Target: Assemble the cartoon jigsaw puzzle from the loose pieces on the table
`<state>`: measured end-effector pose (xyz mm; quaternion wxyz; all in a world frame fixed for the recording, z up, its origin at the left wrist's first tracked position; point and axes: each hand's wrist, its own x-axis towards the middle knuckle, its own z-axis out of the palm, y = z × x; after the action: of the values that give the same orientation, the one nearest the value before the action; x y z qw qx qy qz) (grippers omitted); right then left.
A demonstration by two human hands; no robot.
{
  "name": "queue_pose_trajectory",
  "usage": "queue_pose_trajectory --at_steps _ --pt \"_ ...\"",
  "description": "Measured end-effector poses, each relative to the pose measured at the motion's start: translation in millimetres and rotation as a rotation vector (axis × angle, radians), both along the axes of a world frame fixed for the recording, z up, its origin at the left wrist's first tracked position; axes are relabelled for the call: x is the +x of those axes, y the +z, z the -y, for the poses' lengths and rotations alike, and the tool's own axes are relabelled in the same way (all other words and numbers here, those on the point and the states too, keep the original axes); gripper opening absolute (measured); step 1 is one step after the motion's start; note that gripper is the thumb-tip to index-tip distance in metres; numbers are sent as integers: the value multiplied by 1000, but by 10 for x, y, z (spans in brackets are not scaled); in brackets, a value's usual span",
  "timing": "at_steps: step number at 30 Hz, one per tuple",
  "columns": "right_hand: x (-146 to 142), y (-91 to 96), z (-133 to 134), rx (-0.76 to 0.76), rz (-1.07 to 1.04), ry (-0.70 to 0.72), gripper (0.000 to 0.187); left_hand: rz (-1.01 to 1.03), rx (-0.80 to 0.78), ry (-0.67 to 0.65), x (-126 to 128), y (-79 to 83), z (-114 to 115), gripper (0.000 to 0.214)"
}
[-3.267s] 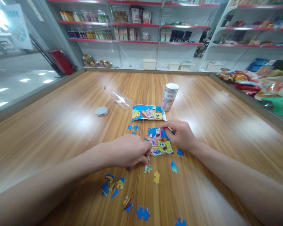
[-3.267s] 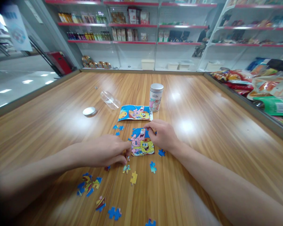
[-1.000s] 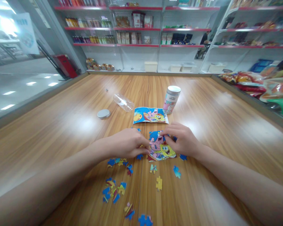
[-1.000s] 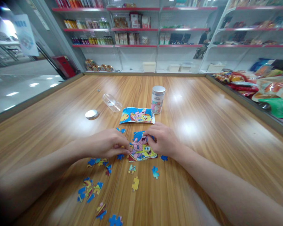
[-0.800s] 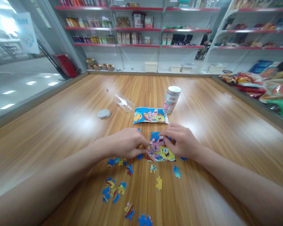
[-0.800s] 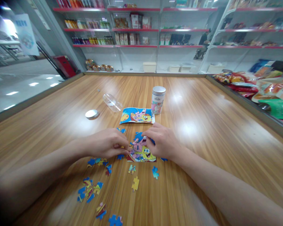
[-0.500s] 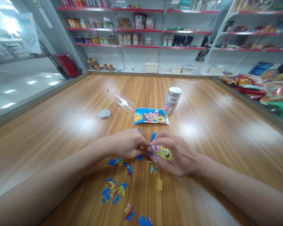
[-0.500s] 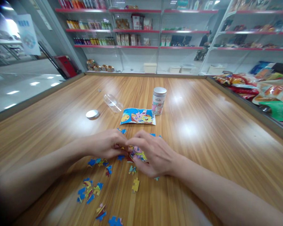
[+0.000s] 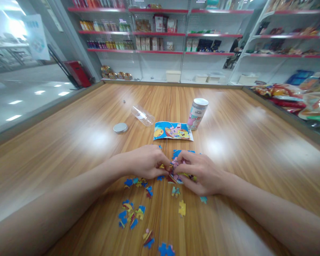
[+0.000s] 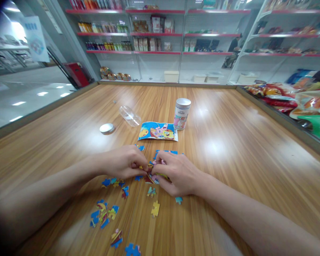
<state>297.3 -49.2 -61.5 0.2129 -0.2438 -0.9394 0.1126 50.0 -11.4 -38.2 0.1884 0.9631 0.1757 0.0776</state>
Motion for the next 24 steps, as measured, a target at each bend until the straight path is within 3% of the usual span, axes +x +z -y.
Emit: queue_pose_trajectory --at_steps 3,6,9,15,24 --pt "20 -34 -45 42 -63 -46 15 172 200 -34 66 -142 42 25" --pt "26 -8 -44 74 -56 -10 13 321 446 40 154 -241 118 31" --pt "-17 32 4 104 -13 60 10 371 588 122 216 -261 190 36" --pt "-146 -17 63 251 -21 7 37 357 669 198 256 -239 234 38" --pt "-165 -35 85 247 -107 41 38 349 722 174 272 -265 218 49"
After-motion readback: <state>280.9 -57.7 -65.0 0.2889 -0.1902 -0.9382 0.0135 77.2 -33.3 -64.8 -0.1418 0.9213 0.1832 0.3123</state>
